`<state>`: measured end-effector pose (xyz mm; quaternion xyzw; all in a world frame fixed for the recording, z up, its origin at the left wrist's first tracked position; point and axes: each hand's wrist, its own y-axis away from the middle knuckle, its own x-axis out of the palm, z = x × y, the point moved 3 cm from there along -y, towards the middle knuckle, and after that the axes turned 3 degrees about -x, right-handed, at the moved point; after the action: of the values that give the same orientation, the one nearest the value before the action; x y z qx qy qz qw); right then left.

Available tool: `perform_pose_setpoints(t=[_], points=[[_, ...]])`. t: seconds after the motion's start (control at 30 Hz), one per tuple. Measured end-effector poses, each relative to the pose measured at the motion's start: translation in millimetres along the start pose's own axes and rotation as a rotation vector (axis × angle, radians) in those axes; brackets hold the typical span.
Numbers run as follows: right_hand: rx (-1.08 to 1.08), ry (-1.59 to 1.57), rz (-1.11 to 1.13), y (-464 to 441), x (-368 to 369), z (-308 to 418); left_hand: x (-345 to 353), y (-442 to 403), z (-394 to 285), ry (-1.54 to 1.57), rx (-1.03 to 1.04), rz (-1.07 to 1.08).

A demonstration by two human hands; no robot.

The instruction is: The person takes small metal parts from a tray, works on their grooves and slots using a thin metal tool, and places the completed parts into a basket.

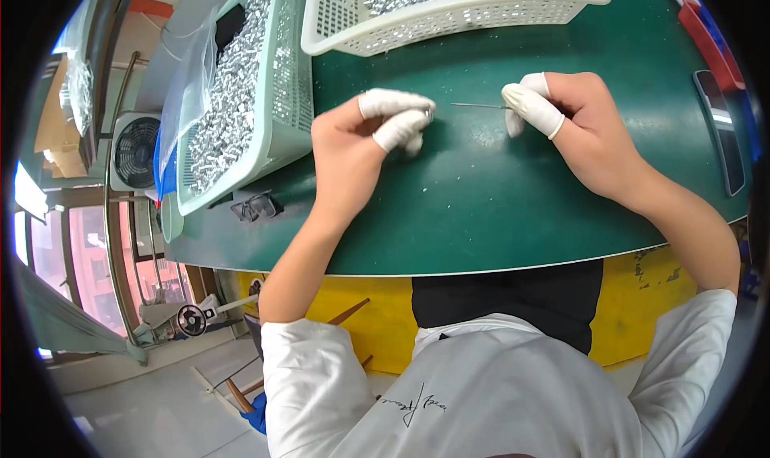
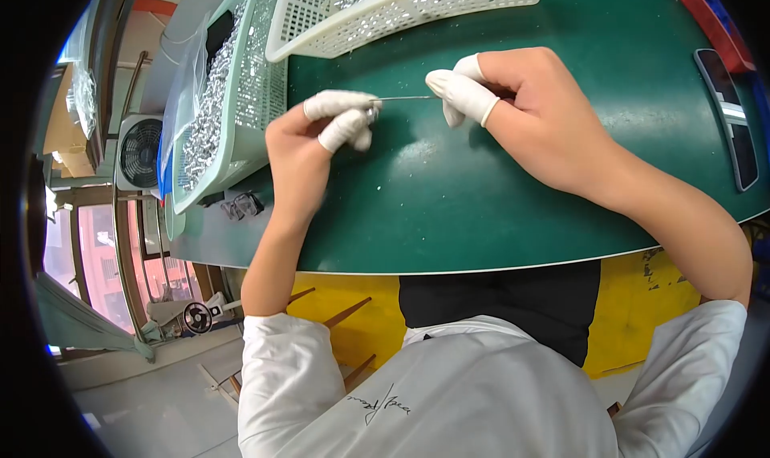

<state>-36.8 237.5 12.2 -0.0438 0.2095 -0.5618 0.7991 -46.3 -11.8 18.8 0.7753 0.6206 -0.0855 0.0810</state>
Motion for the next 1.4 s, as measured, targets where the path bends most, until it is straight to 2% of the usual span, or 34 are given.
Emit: perform_pose_setpoints(t=[0.07, 0.13, 0.23, 0.37, 0.47, 0.5, 0.6, 0.63, 0.73, 0.93, 1.07, 1.4], points=[[-0.077, 0.088, -0.043, 1.7, 3.7, 1.7, -4.9, -6.5, 14.9, 0.325, 0.004, 0.086], [-0.148, 0.107, -0.081, 5.1, 6.0, 8.7, 2.1, -3.3, 18.3, 0.511, 0.038, 0.183], [-0.345, 0.192, 0.002, 5.5, 4.3, 15.7, 5.5, 2.1, 23.9, 0.628, 0.02, 0.336], [-0.414, 0.232, 0.015, 8.8, 3.3, 25.1, 5.0, 2.6, 21.3, 0.671, 0.008, 0.291], [-0.462, 0.295, 0.048, 8.4, 1.7, 26.9, 5.1, 6.4, 9.1, 0.49, -0.031, 0.211], [-0.442, 0.29, 0.044, 9.5, 1.9, 25.9, 5.5, 7.4, 7.5, 0.439, 0.05, 0.209], [-0.43, 0.317, 0.057, 11.3, -1.3, 25.3, 7.4, 10.3, 6.5, 0.476, 0.094, 0.301], [-0.455, 0.337, 0.06, 11.5, -2.2, 24.3, 9.8, 11.1, 2.5, 0.5, 0.055, 0.263], [-0.451, 0.394, 0.095, 13.6, -6.4, 30.1, 6.3, 8.0, 9.1, 0.548, 0.06, 0.325], [-0.463, 0.545, 0.159, 17.4, -9.4, 36.7, 7.3, 6.8, 11.6, 0.523, 0.158, 0.277], [-0.462, 0.615, 0.156, 23.6, -14.5, 32.3, 5.3, 6.0, 11.9, 0.504, 0.166, 0.324], [-0.431, 0.595, 0.205, 22.1, -11.5, 36.5, 7.7, 5.7, 12.4, 0.507, 0.25, 0.361]])
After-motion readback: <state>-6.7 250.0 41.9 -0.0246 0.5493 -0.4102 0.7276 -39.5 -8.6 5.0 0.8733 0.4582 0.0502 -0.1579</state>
